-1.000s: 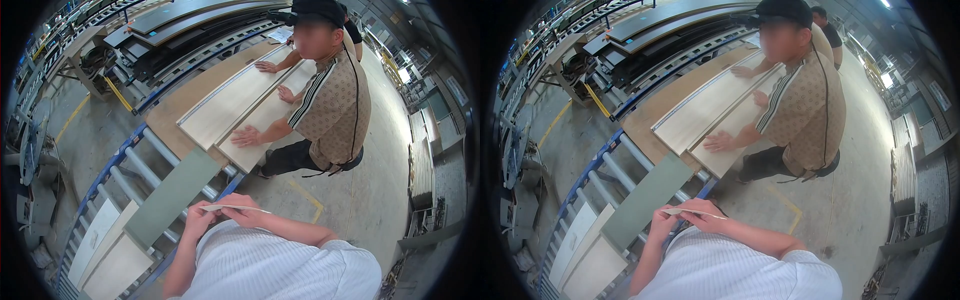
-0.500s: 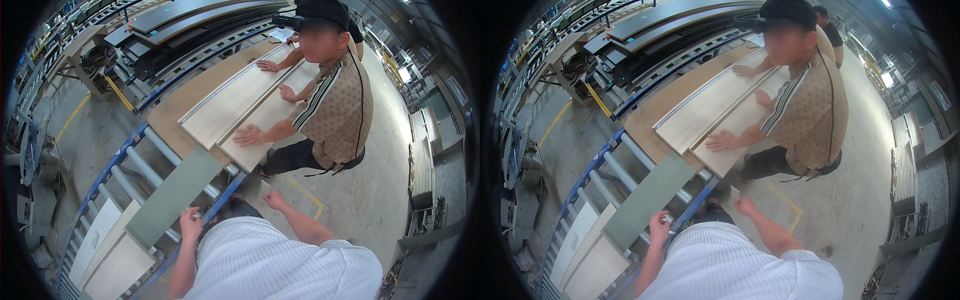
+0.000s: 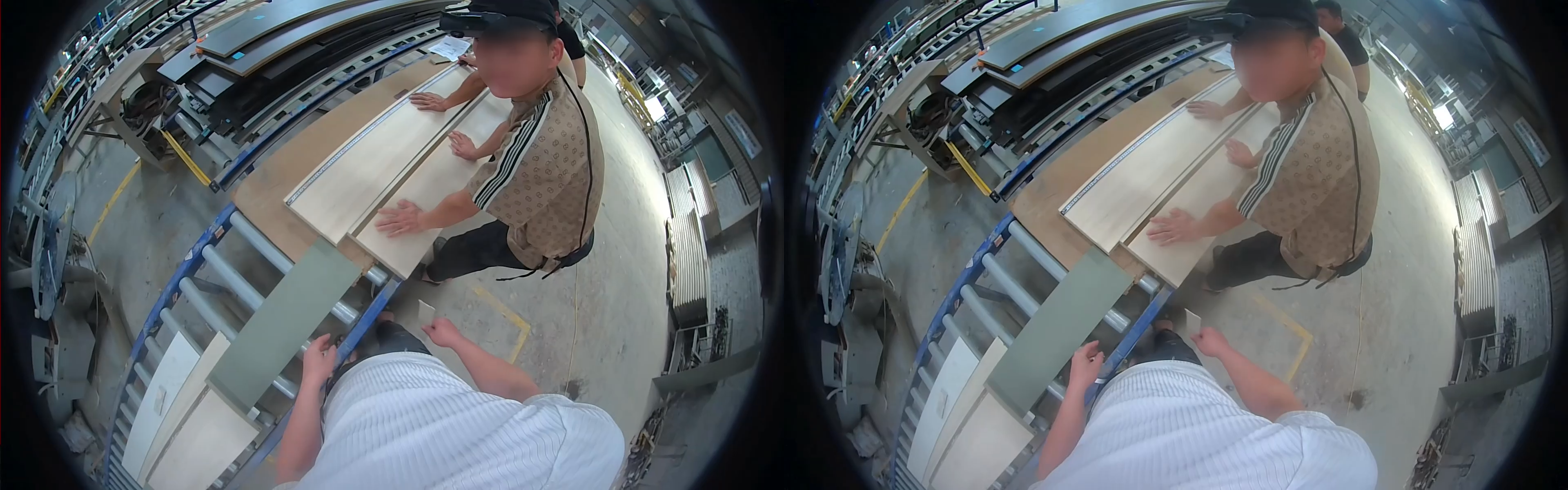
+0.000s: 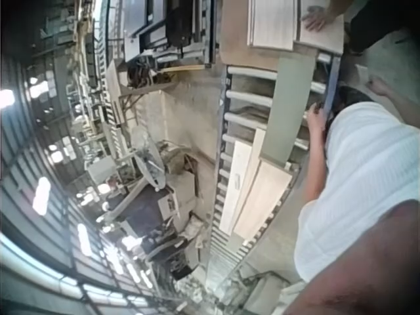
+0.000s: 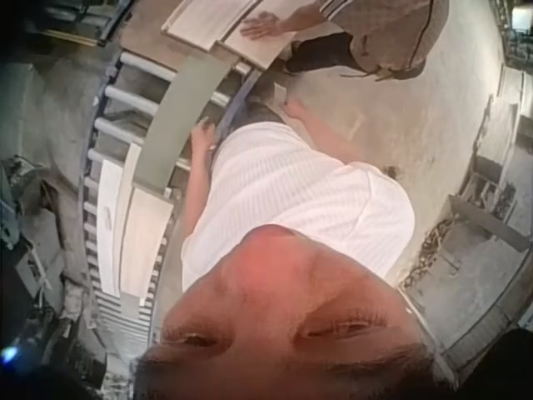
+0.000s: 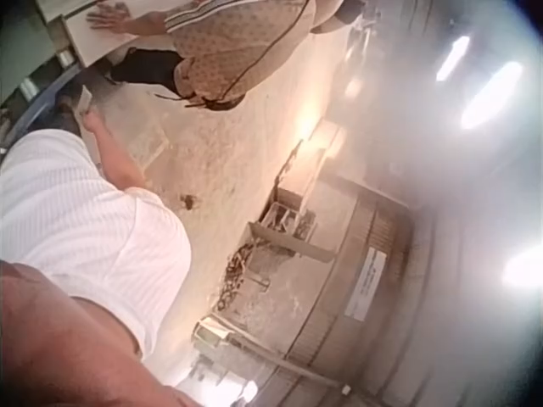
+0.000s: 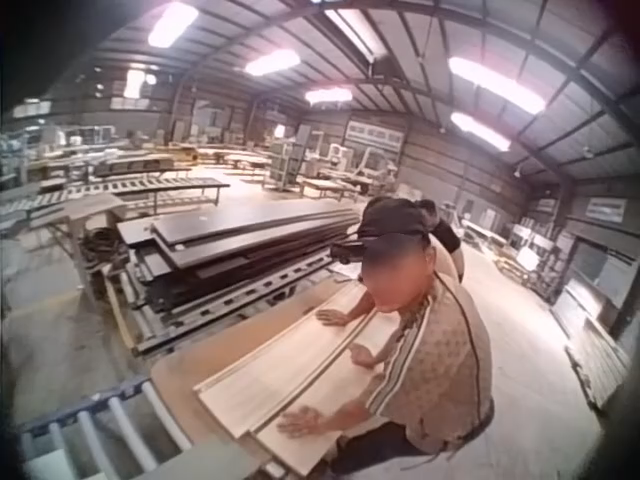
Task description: Measuring a wood panel and using a utility blade to trim veneer or tape strips in a manufacturing facility.
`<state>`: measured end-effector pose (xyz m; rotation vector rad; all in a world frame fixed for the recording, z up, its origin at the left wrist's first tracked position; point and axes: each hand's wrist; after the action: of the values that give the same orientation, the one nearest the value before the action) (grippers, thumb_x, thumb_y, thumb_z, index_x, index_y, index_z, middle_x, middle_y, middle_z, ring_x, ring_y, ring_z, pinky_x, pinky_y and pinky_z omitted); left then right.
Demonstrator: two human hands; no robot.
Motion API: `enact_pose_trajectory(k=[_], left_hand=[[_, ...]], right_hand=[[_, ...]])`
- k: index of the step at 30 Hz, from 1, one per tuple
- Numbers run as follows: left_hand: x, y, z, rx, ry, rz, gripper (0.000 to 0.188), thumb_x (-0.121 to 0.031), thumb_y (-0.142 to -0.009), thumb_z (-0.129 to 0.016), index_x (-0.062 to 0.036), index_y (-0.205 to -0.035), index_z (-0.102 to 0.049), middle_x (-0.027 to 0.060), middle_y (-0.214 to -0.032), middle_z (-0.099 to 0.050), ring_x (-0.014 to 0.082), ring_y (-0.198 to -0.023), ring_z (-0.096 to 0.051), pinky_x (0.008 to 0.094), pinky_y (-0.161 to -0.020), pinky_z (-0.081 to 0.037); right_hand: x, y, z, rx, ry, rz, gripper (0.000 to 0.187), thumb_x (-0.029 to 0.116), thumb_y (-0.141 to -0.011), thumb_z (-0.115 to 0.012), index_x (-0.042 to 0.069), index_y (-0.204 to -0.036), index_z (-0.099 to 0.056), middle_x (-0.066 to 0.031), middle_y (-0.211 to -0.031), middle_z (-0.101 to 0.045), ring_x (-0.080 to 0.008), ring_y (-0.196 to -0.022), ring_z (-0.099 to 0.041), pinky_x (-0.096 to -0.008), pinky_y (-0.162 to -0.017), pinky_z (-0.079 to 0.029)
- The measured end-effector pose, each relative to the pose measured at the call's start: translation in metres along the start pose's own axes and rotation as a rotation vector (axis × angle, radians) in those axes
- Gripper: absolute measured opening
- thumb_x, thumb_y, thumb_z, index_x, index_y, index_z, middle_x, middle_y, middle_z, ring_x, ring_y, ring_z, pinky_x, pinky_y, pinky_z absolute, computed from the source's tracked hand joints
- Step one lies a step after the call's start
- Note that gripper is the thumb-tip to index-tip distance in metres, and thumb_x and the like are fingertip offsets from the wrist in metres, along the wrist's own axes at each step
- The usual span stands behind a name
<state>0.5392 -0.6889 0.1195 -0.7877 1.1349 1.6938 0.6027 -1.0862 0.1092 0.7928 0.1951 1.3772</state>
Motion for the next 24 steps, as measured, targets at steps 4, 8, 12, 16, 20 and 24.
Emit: enact_pose_trajectory(k=[4,8,12,16,20,24], left_hand=[[0.079,0.009,0.016,0.123,-0.422,0.234,0.041,-0.028,-0.087,-0.070,-0.0036,-0.119,-0.073,0.0214,-0.108,-0.075,0.0341,-0.107,-0.072,0.0433,-0.095,-0.056],[0.120,0.060,0.037,0.074,-0.382,0.411,0.039,-0.031,-0.084,-0.070,-0.0048,-0.112,-0.076,0.0216,-0.111,-0.074,0.0372,-0.108,-0.071,0.0456,-0.096,-0.056],[0.152,0.098,0.053,0.071,-0.441,0.581,0.041,-0.034,-0.086,-0.065,-0.0038,-0.112,-0.074,0.0243,-0.116,-0.072,0.0403,-0.113,-0.068,0.0489,-0.099,-0.054],[0.167,0.124,0.046,-0.024,-0.380,0.640,0.037,-0.031,-0.085,-0.067,-0.0040,-0.109,-0.074,0.0240,-0.112,-0.072,0.0410,-0.108,-0.069,0.0501,-0.094,-0.056],[0.158,0.113,0.034,-0.083,-0.341,0.665,0.036,-0.031,-0.085,-0.067,-0.0054,-0.109,-0.075,0.0225,-0.112,-0.073,0.0394,-0.107,-0.070,0.0495,-0.094,-0.056],[0.127,0.096,0.024,-0.062,-0.283,0.593,0.035,-0.029,-0.085,-0.067,-0.0063,-0.111,-0.075,0.0204,-0.116,-0.073,0.0372,-0.110,-0.070,0.0481,-0.095,-0.056]], right_hand=[[0.038,-0.011,0.024,-0.073,-0.116,0.114,0.048,0.045,-0.097,-0.063,-0.001,-0.091,-0.076,-0.0260,-0.095,-0.072,-0.0459,-0.092,-0.069,-0.0499,-0.081,-0.055],[0.025,-0.024,0.017,-0.076,-0.144,0.125,0.044,0.042,-0.097,-0.066,0.000,-0.090,-0.077,-0.0228,-0.089,-0.074,-0.0399,-0.086,-0.072,-0.0466,-0.079,-0.056],[-0.045,-0.040,-0.015,-0.071,-0.006,0.051,0.043,0.039,-0.096,-0.068,-0.001,-0.088,-0.078,-0.0215,-0.080,-0.074,-0.0341,-0.076,-0.074,-0.0451,-0.074,-0.056],[-0.089,-0.036,-0.022,0.056,-0.061,-0.050,0.048,0.036,-0.095,-0.071,-0.009,-0.076,-0.069,-0.0238,-0.075,-0.072,-0.0334,-0.075,-0.075,-0.0470,-0.071,-0.055],[-0.039,-0.013,-0.001,0.083,0.052,0.045,0.048,0.036,-0.096,-0.068,-0.011,-0.085,-0.072,-0.0232,-0.079,-0.074,-0.0322,-0.078,-0.075,-0.0449,-0.075,-0.056],[-0.066,-0.052,-0.006,0.100,-0.117,0.020,0.047,0.035,-0.097,-0.068,-0.011,-0.089,-0.072,-0.0216,-0.079,-0.074,-0.0289,-0.077,-0.075,-0.0432,-0.073,-0.055]])
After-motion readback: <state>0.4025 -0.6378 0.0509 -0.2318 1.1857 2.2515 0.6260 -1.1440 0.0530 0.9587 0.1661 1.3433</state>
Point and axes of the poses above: each hand's wrist, its own y-axis away from the middle knuckle, its own z-axis out of the back of the hand, x = y × z
